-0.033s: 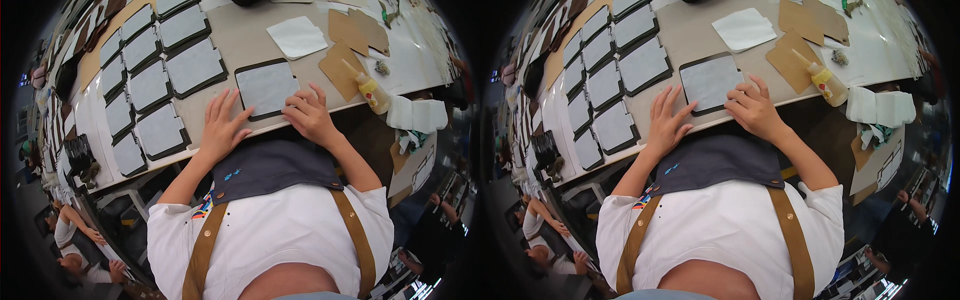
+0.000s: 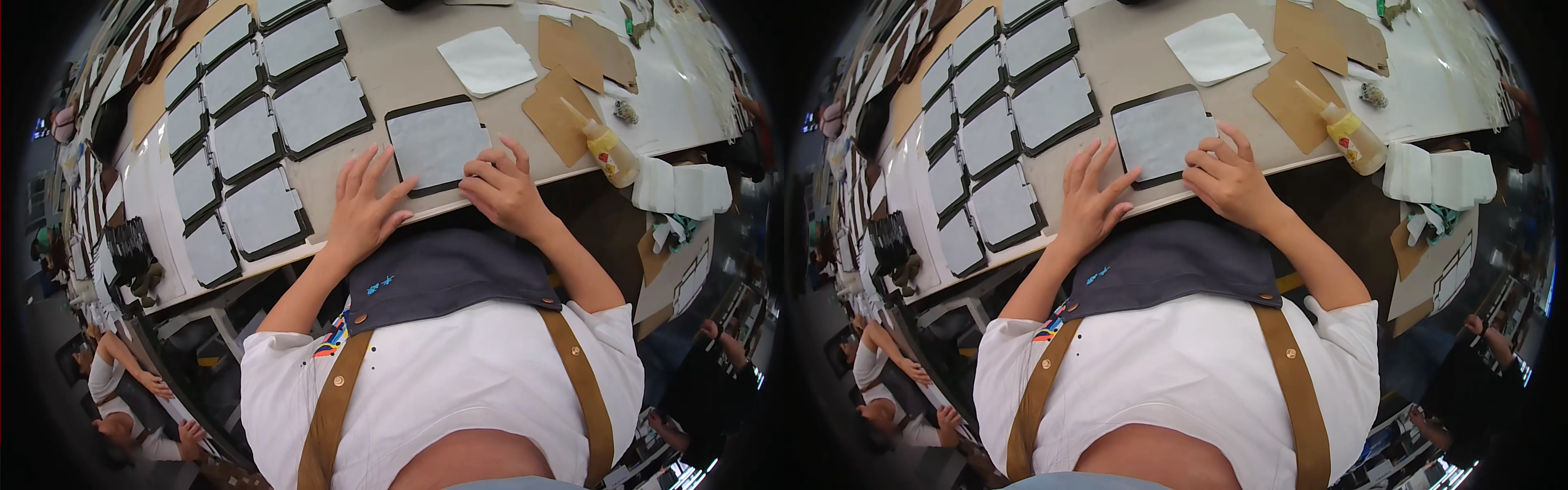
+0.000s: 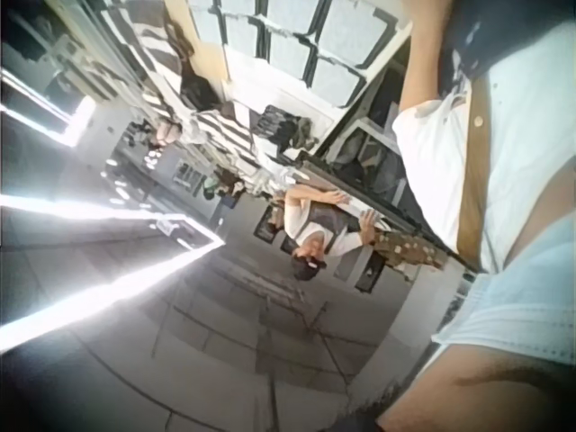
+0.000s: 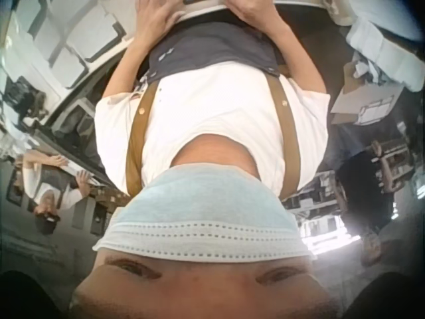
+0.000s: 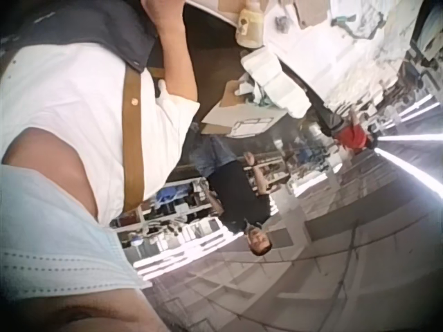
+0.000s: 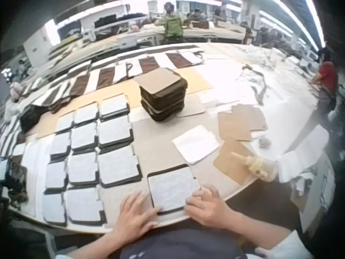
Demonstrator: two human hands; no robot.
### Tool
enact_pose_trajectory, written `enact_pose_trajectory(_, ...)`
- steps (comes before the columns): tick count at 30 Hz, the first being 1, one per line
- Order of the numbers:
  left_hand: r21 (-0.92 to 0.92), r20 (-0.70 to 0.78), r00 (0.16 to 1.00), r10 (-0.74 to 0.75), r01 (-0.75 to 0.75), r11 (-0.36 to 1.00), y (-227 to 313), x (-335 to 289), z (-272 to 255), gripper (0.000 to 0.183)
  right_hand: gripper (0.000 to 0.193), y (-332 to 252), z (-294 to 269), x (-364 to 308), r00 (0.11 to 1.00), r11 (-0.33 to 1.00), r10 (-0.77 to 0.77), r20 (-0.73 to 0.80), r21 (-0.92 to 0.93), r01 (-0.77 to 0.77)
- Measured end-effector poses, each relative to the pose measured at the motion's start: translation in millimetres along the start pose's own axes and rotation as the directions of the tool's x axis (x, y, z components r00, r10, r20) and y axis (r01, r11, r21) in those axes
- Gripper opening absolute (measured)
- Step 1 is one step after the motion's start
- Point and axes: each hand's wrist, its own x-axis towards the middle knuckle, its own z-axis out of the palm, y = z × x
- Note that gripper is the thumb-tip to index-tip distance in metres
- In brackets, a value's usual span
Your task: The person repeatedly applies glue from a squeeze bottle onto the edges of a black rectangular base and then places a white square insert on top. The person presses the insert down to secure it and then moves the finished unit to a stack of completed items on the left. This process is repeated continuously throughout the video.
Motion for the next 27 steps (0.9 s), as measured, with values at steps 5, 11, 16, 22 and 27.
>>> enact_pose_trajectory(5,-0.026,-0.044,0.999,0.006,-0.008,1.000,1.2,-2.2,0.3,0.038,0.015,1.7,2.7,5.7,0.996,0.996,-0.072,0.044,-0.056,0.074)
enact_pose_trajectory(11,-0.100,-0.123,0.992,-0.002,-0.010,0.995,0.3,-2.1,-0.3,0.028,0.012,3.2,3.2,8.0,0.991,0.987,-0.124,0.060,-0.094,0.129)
enact_pose_trajectory(16,-0.183,-0.246,0.966,-0.079,0.034,0.983,-8.4,-7.0,2.6,0.015,0.015,5.3,4.8,8.8,0.997,0.998,-0.064,0.046,-0.019,0.064)
enact_pose_trajectory(22,-0.780,0.178,0.844,-0.505,0.434,0.450,1.8,0.3,-2.7,0.029,0.021,10.3,-3.6,16.9,1.000,0.997,0.003,0.022,0.076,-0.005)
enact_pose_trajectory(27,-0.778,0.460,0.774,-0.436,0.588,0.224,-5.3,40.0,-6.9,0.049,0.021,5.2,-8.6,18.2,0.999,0.997,0.015,-0.035,0.075,-0.012)
